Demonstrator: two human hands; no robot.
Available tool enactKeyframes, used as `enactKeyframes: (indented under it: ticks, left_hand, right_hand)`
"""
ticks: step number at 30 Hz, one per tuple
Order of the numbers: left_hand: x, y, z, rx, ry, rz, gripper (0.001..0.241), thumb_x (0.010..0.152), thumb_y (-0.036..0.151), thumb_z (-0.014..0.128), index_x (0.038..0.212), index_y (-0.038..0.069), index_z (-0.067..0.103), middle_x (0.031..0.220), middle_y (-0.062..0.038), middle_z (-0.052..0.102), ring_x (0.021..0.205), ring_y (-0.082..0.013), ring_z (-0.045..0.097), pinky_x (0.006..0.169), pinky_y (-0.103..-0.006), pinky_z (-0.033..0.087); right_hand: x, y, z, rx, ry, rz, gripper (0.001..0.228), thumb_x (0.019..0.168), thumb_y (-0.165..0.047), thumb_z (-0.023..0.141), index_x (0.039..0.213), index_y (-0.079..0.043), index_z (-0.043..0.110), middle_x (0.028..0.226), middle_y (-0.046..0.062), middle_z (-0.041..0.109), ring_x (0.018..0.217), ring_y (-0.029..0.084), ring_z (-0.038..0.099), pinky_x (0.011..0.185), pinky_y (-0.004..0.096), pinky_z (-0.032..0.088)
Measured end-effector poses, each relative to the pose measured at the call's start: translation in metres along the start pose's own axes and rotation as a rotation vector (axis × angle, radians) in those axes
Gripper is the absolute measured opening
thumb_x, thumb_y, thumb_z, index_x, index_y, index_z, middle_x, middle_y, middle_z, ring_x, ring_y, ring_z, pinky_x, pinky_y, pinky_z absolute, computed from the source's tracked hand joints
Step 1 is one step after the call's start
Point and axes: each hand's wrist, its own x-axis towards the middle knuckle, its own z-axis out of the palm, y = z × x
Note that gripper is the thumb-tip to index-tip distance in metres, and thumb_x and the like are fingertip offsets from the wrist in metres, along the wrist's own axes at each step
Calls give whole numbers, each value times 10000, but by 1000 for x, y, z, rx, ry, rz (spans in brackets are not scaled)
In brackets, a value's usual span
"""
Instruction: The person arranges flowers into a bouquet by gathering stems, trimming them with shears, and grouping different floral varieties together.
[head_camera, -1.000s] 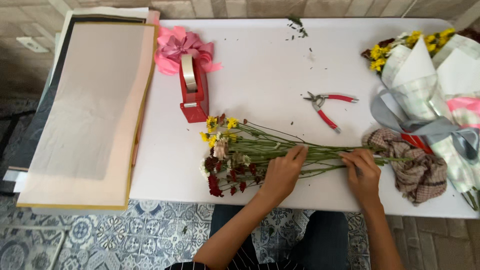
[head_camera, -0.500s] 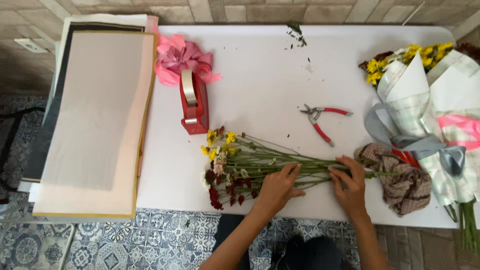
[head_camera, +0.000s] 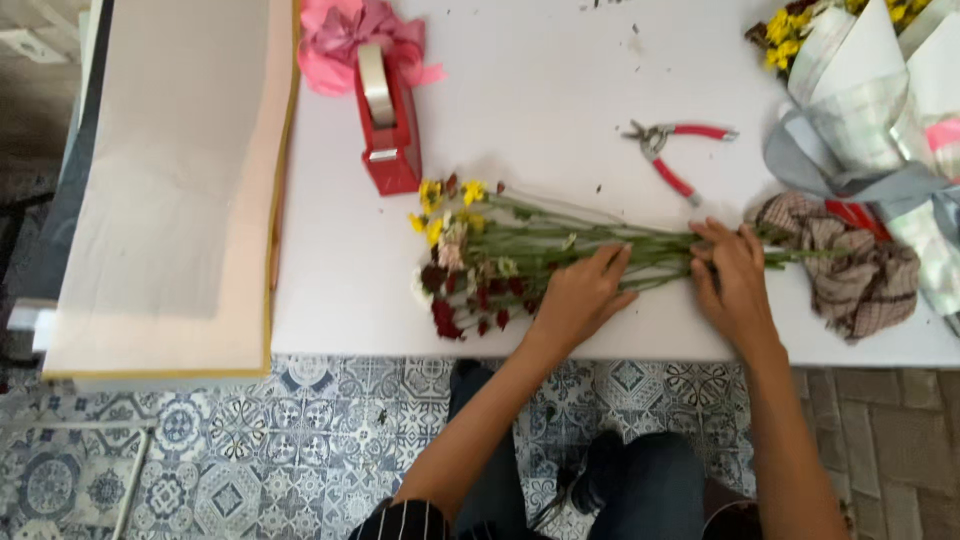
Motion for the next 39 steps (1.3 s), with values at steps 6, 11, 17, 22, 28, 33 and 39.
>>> enactKeyframes:
  ticks: [6,11,17,22,28,33,39]
  left_hand:
    - [0,-5,5,-22,18,37,506,892,353,765,1293,57,678,1231,-68,632,806,-223,741,624,-347,621]
    - [3,-6,5,-6,14,52,489,888,344,778,1270,54,687,1219,-74,642,812,-216,742,613,-324,617]
    - [5,-13,20,18,34,82,548,899,405,793,1279,34,656,1272,-82,633,839,-196,719,530,-326,536]
    - [2,-13,22,-9,46,93,551,888,364,815,1286,24,645,1279,-93,625,843,-225,714,558,-354,553]
    - [4,-13,23,6,29,85,542,866,358,819,1256,20,654,1212,-92,631,845,-257,713,547,-381,558]
    - [0,-12,17,12,31,91,401,885,261,806,1217,66,695,1145,-92,654,834,-217,726,608,-321,601]
    - [-6,-9,12,110,61,121,359,877,197,822,1198,81,712,1137,-83,668,843,-200,720,615,-300,604]
  right_hand:
    - [3,-17,-3,41,29,24,213,1106,-243,544,1136,-47,623,1398,120,660,1400,315,551,1270,507,239]
    - [1,-14,-7,80,-15,29,350,1074,-275,560,1359,-73,589,1386,120,638,1399,328,522,1265,523,225]
    - [4,-16,-10,107,-44,1,391,1086,-264,495,1392,-30,562,1393,145,616,1366,340,541,1259,549,236]
    - [2,-20,-10,121,-17,9,393,1105,-296,485,1393,-43,570,1385,143,613,1365,342,535,1250,567,242]
    - [0,-21,-5,130,31,30,369,1084,-252,536,1389,-50,587,1353,186,614,1316,351,550,1243,565,263]
    - [-6,-8,7,176,91,24,336,1075,-243,622,1378,-98,622,1321,102,651,1336,336,547,1231,534,247]
    - [-8,-17,10,1,98,-14,436,1022,-334,697,1361,-66,637,1330,160,647,1354,357,540,1246,549,193]
